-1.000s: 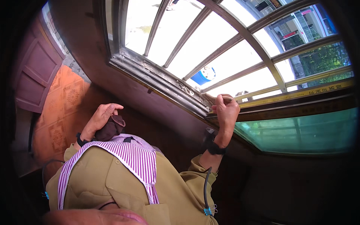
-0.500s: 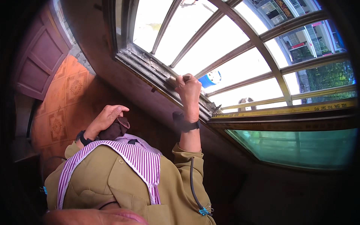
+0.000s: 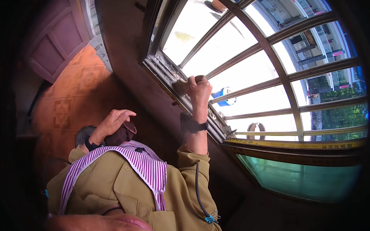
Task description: Cleaning a metal window frame and its tracks using a brush and a cloth.
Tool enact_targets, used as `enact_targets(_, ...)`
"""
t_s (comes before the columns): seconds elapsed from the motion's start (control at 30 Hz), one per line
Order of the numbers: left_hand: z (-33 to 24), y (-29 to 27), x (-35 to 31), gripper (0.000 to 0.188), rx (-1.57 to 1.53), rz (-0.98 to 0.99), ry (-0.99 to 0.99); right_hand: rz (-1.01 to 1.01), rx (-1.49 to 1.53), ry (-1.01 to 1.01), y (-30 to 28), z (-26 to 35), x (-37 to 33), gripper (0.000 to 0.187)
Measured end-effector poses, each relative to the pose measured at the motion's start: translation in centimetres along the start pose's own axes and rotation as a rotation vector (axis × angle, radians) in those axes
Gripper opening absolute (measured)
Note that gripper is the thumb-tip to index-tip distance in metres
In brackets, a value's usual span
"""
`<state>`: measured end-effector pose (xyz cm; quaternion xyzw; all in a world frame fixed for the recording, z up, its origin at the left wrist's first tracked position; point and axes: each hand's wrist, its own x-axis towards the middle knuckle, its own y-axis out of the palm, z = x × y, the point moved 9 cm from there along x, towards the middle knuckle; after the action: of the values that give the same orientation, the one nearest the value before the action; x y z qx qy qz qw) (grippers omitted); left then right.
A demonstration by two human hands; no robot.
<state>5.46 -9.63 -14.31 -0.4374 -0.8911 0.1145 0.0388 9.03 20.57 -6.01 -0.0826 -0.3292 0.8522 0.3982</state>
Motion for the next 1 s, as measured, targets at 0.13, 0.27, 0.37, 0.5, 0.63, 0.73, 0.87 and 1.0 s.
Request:
enact_targets(0.13,1.9,-1.7,-1.6,0.049,-0.037,-0.107,-0.026,-0.084,-0.043,0.117,-4.2,-1.7,-1.5,0.028)
enact_targets(0.27,1.5,-1.6,-1.6,0.049,-0.026,-0.103,-0.022,-0.150,-0.376,-0.266,0.5,-2.6,1.9,0.027)
enact_targets(0.37,1.0,-1.4,-1.8,0.050,-0.011,-0.074,-0.018,-0.085,-0.203,-0.237,3.4,-0.2,3.1,0.028)
enact_targets(0.5,0.9,-1.8,-2.0,0.052,-0.035,-0.098,-0.007,-0.161,0.042,-0.130,-1.8,1.4,0.8,0.026)
enact_targets(0.63,1.9,-2.0,-2.7,0.051,-0.019,-0.131,-0.007,0.080,-0.305,0.056,-2.1,-1.3,-1.9,0.023)
enact_targets(0.73,1.2,-1.4,-2.1,0.052,0.002,-0.093,0.020,0.039,-0.312,-0.200,1.8,1.4,-1.5,0.023)
enact_targets(0.87,0.4,-1.3,-1.7,0.052,0.008,-0.068,0.015,-0.084,-0.087,-0.178,0.1,0.5,1.1,0.025)
enact_targets(1.0,2.4,-2.2,-3.6,0.052,-0.031,-0.161,-0.029,0.030,-0.193,0.089,-6.6,-1.8,-2.9,0.024)
